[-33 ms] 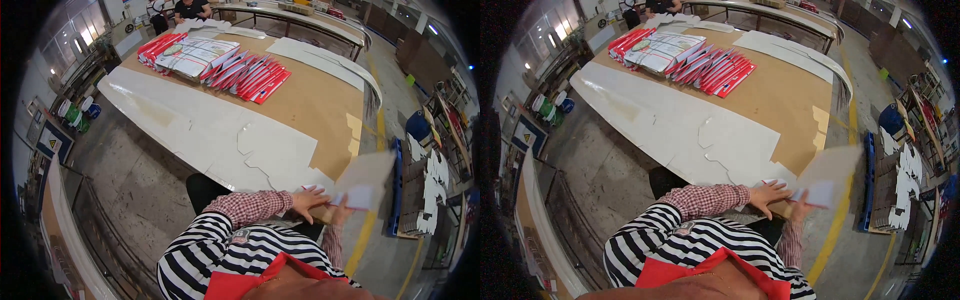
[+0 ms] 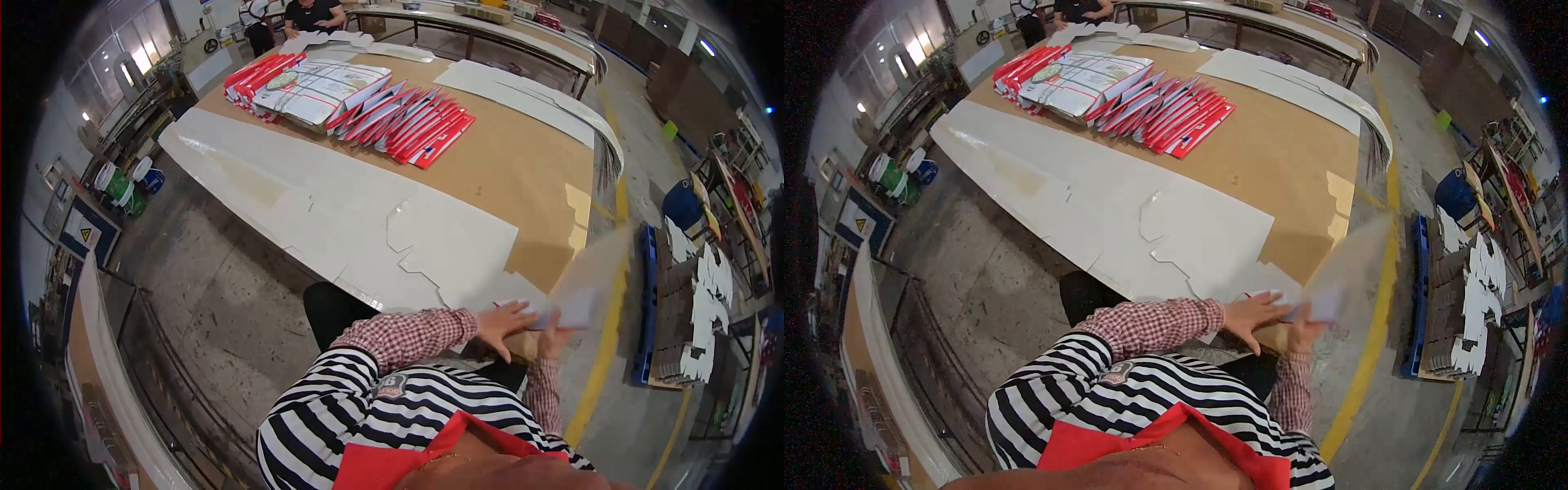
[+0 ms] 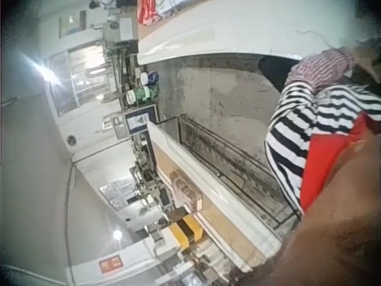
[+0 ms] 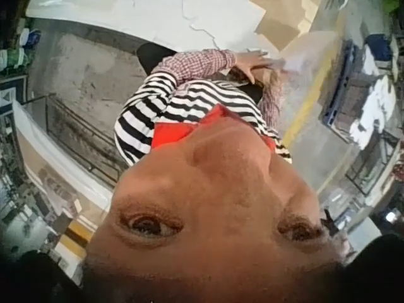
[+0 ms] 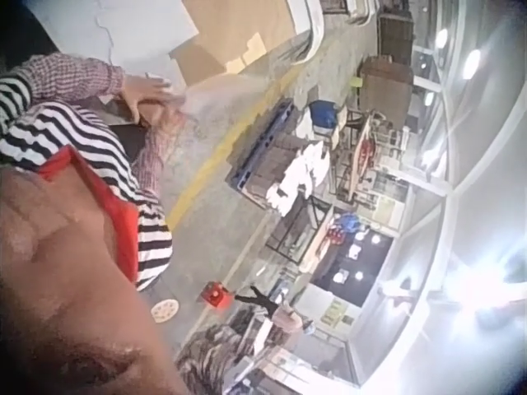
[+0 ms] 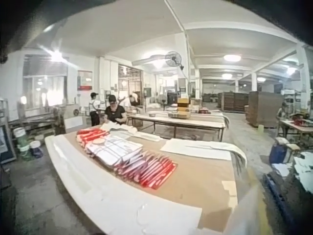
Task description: The recorder is repeatedly folding and stacking red and white cardboard folders on a large industrial workbench.
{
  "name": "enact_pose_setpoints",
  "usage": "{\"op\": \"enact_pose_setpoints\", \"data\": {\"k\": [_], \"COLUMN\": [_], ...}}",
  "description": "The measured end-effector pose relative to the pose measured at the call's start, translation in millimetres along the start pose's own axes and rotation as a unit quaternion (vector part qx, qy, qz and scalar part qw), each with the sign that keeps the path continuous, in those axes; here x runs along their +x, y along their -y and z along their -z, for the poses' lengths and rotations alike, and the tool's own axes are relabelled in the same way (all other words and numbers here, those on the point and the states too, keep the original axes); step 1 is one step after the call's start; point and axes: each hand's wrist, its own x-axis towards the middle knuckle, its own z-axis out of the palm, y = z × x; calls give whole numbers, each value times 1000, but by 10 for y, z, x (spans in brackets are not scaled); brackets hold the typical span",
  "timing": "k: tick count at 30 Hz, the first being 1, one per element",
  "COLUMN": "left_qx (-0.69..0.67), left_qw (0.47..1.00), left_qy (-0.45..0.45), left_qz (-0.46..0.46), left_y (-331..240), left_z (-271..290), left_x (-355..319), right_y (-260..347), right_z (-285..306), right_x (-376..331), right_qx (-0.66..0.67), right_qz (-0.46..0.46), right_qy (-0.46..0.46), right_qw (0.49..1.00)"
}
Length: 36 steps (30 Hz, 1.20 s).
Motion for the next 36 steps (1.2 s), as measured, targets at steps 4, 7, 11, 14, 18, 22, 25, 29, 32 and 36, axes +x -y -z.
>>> {"op": "enact_pose_setpoints", "data": {"k": [4, 7, 11, 14, 18, 22, 25, 29, 32, 36], "left_qx": [123, 229, 289, 335, 250, 48, -34, -56, -283, -186], "left_qw": [984, 954, 934, 934, 962, 968, 952, 956, 828, 825], "left_qy": [-3, 45, 55, 13, 53, 163, 174, 30, -25, -92], "left_qz": [132, 191, 203, 127, 92, 185, 250, 285, 483, 525], "left_y": [252, 186, 213, 280, 327, 650, 1148, 1217, 1008, 743], "left_z": [419, 867, 930, 820, 844, 1310, 1368, 1513, 1618, 1238], "left_x": [-558, -1026, -1296, -1390, -1130, -657, -726, -960, -1326, -1506], "right_y": [739, 346, 161, 192, 414, 553, 610, 156, 137, 161], "right_z": [-625, -763, -773, -714, -512, -422, -605, -668, -615, -887], "right_x": [311, 340, 294, 337, 431, 375, 342, 183, 212, 295], "right_qx": [-350, -448, -491, -420, -389, -155, -382, -520, -432, -307], "right_qz": [281, 251, 233, 218, 207, 212, 266, 342, 274, 207], "right_qy": [265, 389, 456, 475, 478, 202, 348, 354, 355, 416], "right_qw": [854, 765, 705, 742, 760, 944, 814, 699, 782, 831]}}
